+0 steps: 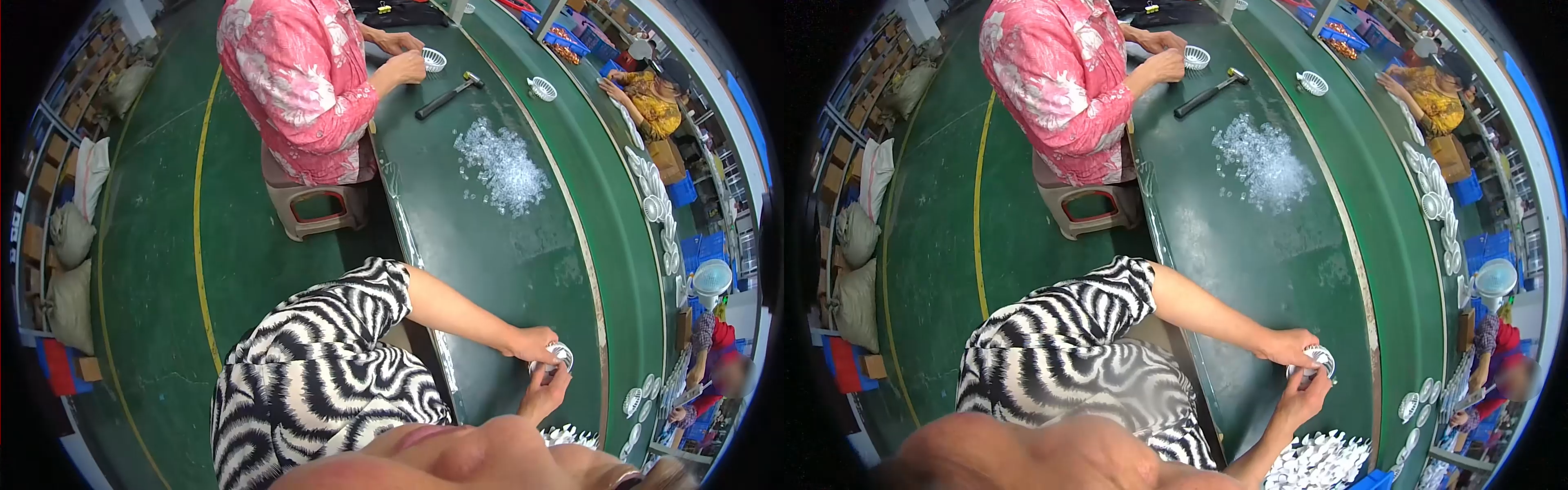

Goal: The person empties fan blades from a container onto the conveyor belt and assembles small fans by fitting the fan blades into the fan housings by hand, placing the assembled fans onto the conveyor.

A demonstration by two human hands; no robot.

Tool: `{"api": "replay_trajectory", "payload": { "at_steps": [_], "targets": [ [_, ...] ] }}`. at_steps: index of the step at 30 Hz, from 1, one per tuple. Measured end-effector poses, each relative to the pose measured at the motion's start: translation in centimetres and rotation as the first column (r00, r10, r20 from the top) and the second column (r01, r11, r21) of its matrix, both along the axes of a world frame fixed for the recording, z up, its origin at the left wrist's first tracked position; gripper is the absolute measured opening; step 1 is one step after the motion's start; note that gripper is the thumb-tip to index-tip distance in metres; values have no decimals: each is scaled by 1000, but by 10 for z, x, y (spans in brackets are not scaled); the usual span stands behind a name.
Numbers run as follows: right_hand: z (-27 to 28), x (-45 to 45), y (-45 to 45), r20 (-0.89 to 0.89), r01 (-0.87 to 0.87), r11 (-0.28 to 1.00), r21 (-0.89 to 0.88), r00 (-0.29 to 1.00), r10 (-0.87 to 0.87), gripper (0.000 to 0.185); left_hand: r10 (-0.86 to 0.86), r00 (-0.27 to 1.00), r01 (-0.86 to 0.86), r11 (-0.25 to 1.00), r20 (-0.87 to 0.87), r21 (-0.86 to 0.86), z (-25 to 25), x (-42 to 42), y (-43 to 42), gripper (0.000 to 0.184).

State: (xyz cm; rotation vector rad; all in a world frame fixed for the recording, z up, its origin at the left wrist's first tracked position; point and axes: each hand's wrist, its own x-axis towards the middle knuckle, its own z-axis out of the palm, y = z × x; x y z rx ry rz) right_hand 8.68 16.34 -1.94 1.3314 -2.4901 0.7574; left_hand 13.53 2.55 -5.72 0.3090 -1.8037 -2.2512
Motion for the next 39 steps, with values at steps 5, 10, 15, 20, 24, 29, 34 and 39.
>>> {"api": "replay_trajectory", "payload": {
  "at_steps": [5, 10, 15, 20, 24, 29, 34, 39],
  "targets": [
    [40, 5, 8, 3, -113, 994, -3, 994, 113, 36, -17, 986, -37, 947, -166, -319, -3, -4, -12, 35],
    [78, -2, 15, -89, -140, 985, 100, 985, 149, 55, -162, 954, 40, 902, -251, -430, 17, 13, -9, 33],
    [61, -21, 23, 604, -109, 986, 126, 797, 10, 42, -175, 948, 34, 886, -266, -462, 20, 17, -1, 33],
    [30, -13, 38, 644, -59, 998, -22, 763, 59, 31, -261, 950, 148, 861, -172, -487, 17, 18, 0, 32],
    [16, -9, 46, 615, -52, 998, 21, 788, 28, 33, -293, 951, 216, 852, -93, -478, 4, 14, 3, 32],
    [19, -56, 40, 798, -228, 962, 153, 603, 17, 32, -163, 986, 162, 932, 22, -324, 16, 8, -3, 47],
    [22, -154, 26, 880, 337, 932, -135, 473, -44, 24, 92, 996, -87, 970, 9, -227, -4, -7, -32, 36],
    [35, -185, 83, 543, 544, 781, -306, 774, -326, 36, -2, 1000, 2, 960, 0, -279, -3, -3, -28, 30]
  ]
}}
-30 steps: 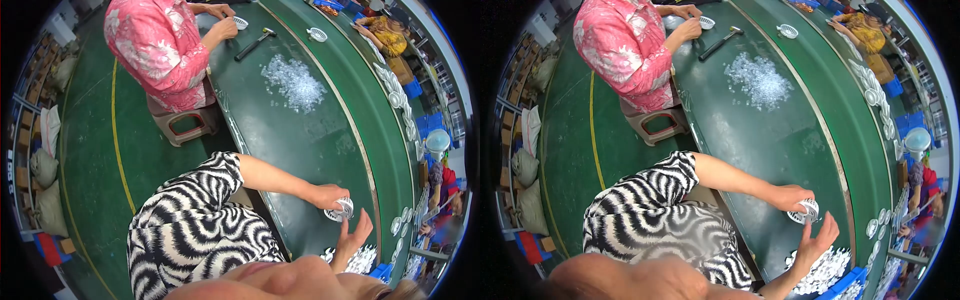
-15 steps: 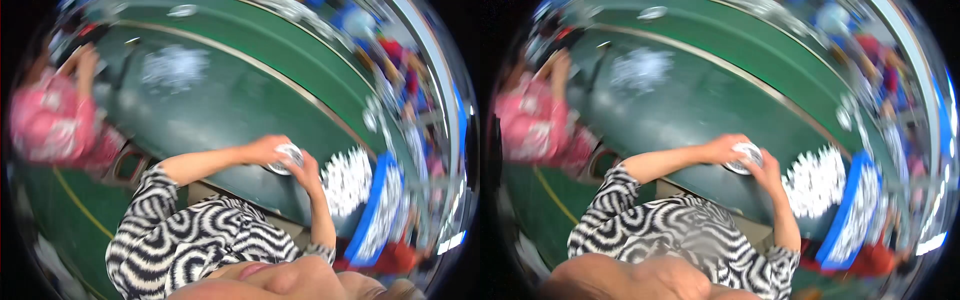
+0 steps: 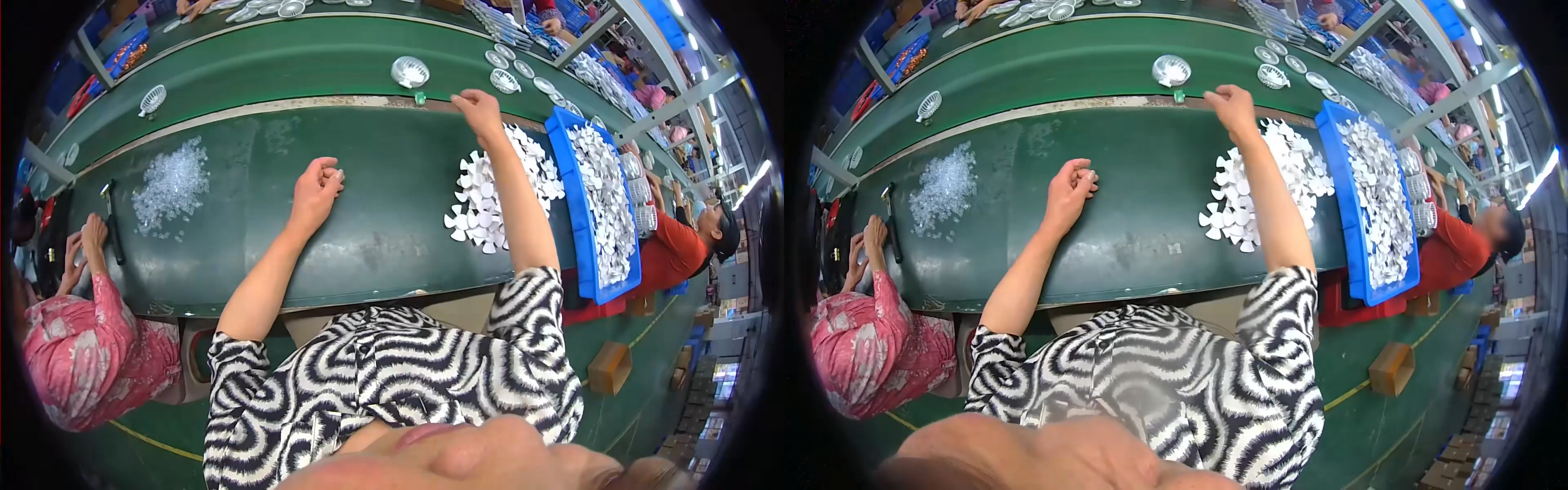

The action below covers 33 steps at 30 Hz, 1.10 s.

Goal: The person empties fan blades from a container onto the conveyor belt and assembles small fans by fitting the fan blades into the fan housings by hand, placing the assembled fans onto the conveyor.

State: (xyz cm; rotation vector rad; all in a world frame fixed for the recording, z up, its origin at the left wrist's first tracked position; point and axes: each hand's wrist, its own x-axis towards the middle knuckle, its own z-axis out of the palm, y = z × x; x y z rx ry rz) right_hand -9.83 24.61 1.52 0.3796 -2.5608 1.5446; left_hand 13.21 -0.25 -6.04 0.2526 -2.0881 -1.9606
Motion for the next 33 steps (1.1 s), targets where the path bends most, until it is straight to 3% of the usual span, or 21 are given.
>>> {"api": "replay_trajectory", "payload": {
  "at_steps": [3, 5, 7, 9, 10, 12, 15, 19, 22, 24, 27, 29, 31, 33],
  "targets": [
    [9, 37, 51, -37, -121, 928, 354, 989, 143, 47, -21, 1000, 20, 998, -16, -56, -5, -1, 4, 28],
    [12, 75, 65, -158, -69, 753, 654, 961, 225, 54, -26, 999, 23, 993, -25, -117, -8, -2, 2, 27],
    [4, 107, 80, -208, -41, 618, 785, 923, 325, 62, -39, 999, 35, 989, -26, -141, -12, -4, 1, 25],
    [-3, 130, 79, -182, -16, 580, 815, 942, 281, 69, -34, 999, 31, 989, -19, -141, -12, -5, 0, 25],
    [-5, 139, 74, -187, 41, 492, 870, 950, 251, 68, -37, 999, 36, 989, -8, -141, -13, -5, 0, 25],
    [-15, 140, 61, -291, 156, 460, 874, 926, 238, 58, -34, 999, 32, 985, -11, -167, -12, -5, 0, 25],
    [-33, 125, 46, -422, 109, 657, 746, 840, 340, 47, -36, 999, 34, 982, -5, -185, -10, -3, 1, 24],
    [-36, 131, -1, -354, -240, 856, 458, 834, 423, 38, -47, 999, 47, 986, 6, -162, -5, -2, 0, 23],
    [-27, 160, -18, -274, -405, 822, 401, 803, 530, 40, -55, 998, 56, 989, 13, -134, -2, -2, 0, 23],
    [-22, 181, -8, -254, -428, 774, 467, 773, 581, 41, -52, 998, 55, 990, 29, -132, -4, -3, -2, 22],
    [-10, 209, 28, -238, -286, 728, 624, 817, 525, 47, -40, 998, 46, 991, 43, -123, 2, -1, 0, 22],
    [-9, 219, 53, -150, -186, 696, 694, 908, 392, 50, -35, 998, 40, 993, 45, -112, 1, -2, 0, 22],
    [-11, 222, 68, -138, -111, 600, 792, 925, 353, 49, -38, 998, 44, 993, 53, -107, 1, -2, -1, 22],
    [-20, 216, 71, -159, -115, 637, 762, 921, 356, 46, -44, 997, 52, 991, 64, -122, 3, -3, 1, 22]
  ]
}}
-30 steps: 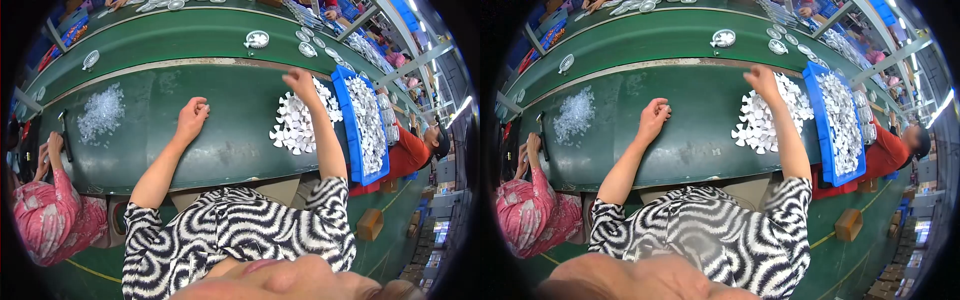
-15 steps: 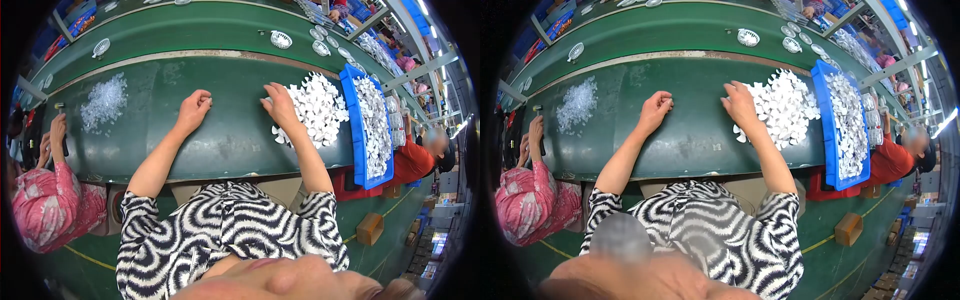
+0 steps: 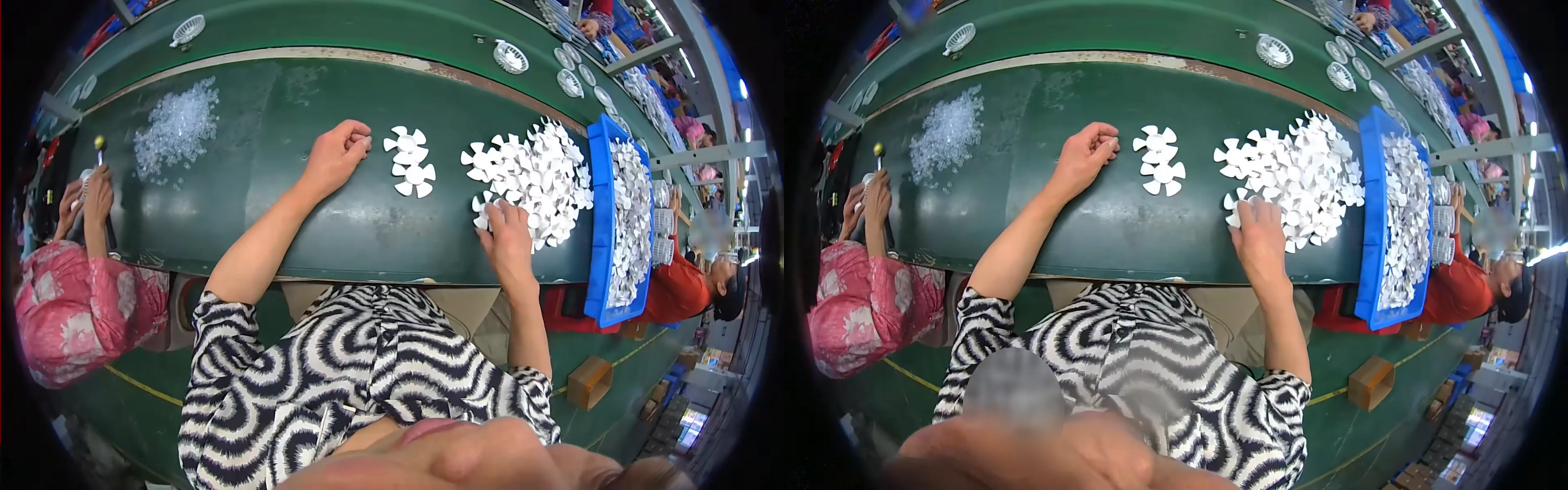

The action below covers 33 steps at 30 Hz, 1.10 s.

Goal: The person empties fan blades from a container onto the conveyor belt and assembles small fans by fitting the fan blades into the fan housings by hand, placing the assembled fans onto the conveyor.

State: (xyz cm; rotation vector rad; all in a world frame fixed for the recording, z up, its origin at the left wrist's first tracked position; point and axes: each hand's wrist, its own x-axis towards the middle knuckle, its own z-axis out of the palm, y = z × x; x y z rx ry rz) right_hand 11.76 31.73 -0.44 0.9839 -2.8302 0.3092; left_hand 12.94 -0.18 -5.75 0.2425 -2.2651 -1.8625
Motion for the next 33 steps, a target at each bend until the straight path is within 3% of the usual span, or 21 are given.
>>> {"api": "replay_trajectory", "payload": {
  "at_steps": [6, 9, 10, 13, 16, 20, 21, 23, 27, 30, 33],
  "targets": [
    [-15, -33, -47, -133, -68, 974, -216, 990, 40, 40, 0, 999, -1, 1000, -52, -29, -6, -2, 0, 23],
    [-10, -34, -87, -123, -143, 946, -291, 986, 111, 42, 7, 996, -21, 989, -92, -145, -15, -3, -3, 20],
    [-13, -35, -102, -140, -191, 932, -308, 978, 154, 43, 5, 995, -13, 997, -98, -81, -21, -5, -4, 19],
    [-17, -40, -140, -88, -308, 922, -236, 951, 295, 49, 12, 989, -22, 998, -148, -66, -14, -1, -2, 16],
    [-22, -51, -159, 16, -332, 939, -92, 942, 335, 44, 26, 984, -44, 994, -177, -98, -15, -2, 0, 17],
    [-21, -68, -169, -49, -295, 951, -98, 955, 291, 30, 28, 979, -45, 996, -200, -82, -13, -1, 0, 17],
    [-24, -77, -169, -143, -313, 943, -116, 944, 296, 27, 22, 982, -38, 996, -190, -85, -12, 0, 1, 17],
    [-15, -86, -164, -157, -288, 936, -203, 953, 260, 27, 15, 982, -30, 996, -189, -80, -10, 0, 1, 18],
    [11, -77, -144, -80, -152, 913, -378, 988, 132, 38, 22, 986, -42, 992, -168, -115, -11, 0, 2, 18],
    [-4, -53, -136, -64, -142, 876, -461, 990, 126, 30, 22, 986, -42, 992, -164, -116, -13, 0, 1, 19],
    [-23, -11, -134, 215, -106, 842, -529, 943, 254, 30, 25, 985, -45, 993, -168, -113, -12, 0, 1, 19]
  ]
}}
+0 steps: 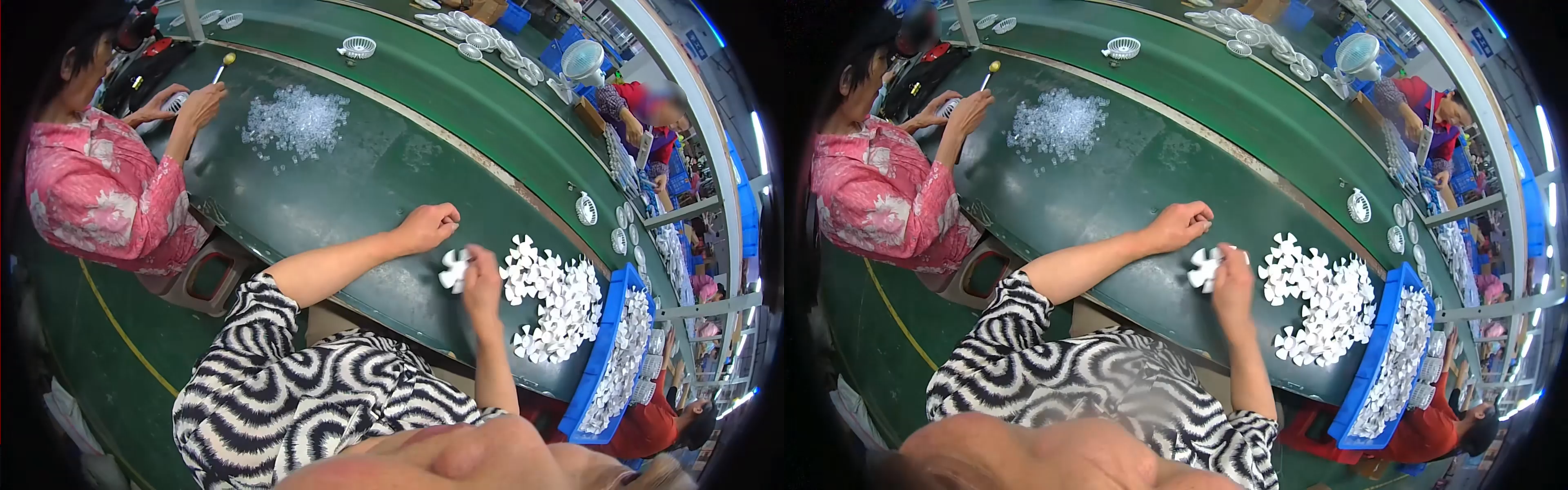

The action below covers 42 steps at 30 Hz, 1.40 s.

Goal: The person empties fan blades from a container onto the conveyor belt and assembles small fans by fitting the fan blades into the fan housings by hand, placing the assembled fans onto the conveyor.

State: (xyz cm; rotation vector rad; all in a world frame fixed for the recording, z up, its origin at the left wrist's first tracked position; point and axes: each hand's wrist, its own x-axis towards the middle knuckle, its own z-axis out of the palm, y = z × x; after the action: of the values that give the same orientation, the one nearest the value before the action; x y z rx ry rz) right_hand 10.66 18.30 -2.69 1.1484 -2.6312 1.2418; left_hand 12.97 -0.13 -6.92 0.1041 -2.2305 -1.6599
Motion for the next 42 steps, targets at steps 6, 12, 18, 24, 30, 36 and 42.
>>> {"api": "replay_trajectory", "payload": {
  "at_steps": [6, 12, 18, 24, 30, 36, 42],
  "targets": [
    [-27, -7, 4, -78, 31, 999, -13, 996, -32, 25, 21, 999, -21, 1000, 44, 16, 9, 4, 1, 20],
    [-28, -12, 9, -319, -62, 998, -32, 946, 49, 28, -201, 979, 196, 973, -27, -124, 110, 4, 21, 31],
    [-33, 10, 25, -438, -193, 981, 22, 880, 183, 34, -24, 995, -37, 823, -100, -567, 114, -48, -72, 43],
    [-27, 16, 20, -373, -129, 985, 117, 913, 164, 37, 468, 878, -373, 533, -103, -759, 48, -139, -267, 50],
    [-25, 15, 18, -309, -99, 985, 144, 941, 140, 39, 591, 771, -402, 164, -237, -901, 8, -184, -367, 22],
    [-21, 13, 17, -244, -104, 984, 148, 960, 138, 38, 522, 834, -248, 67, -178, -966, -34, -202, -400, 19],
    [-22, 12, 18, -250, -114, 985, 128, 958, 143, 41, 183, 976, -184, 381, -121, -906, 31, -171, -254, 13]
  ]
}}
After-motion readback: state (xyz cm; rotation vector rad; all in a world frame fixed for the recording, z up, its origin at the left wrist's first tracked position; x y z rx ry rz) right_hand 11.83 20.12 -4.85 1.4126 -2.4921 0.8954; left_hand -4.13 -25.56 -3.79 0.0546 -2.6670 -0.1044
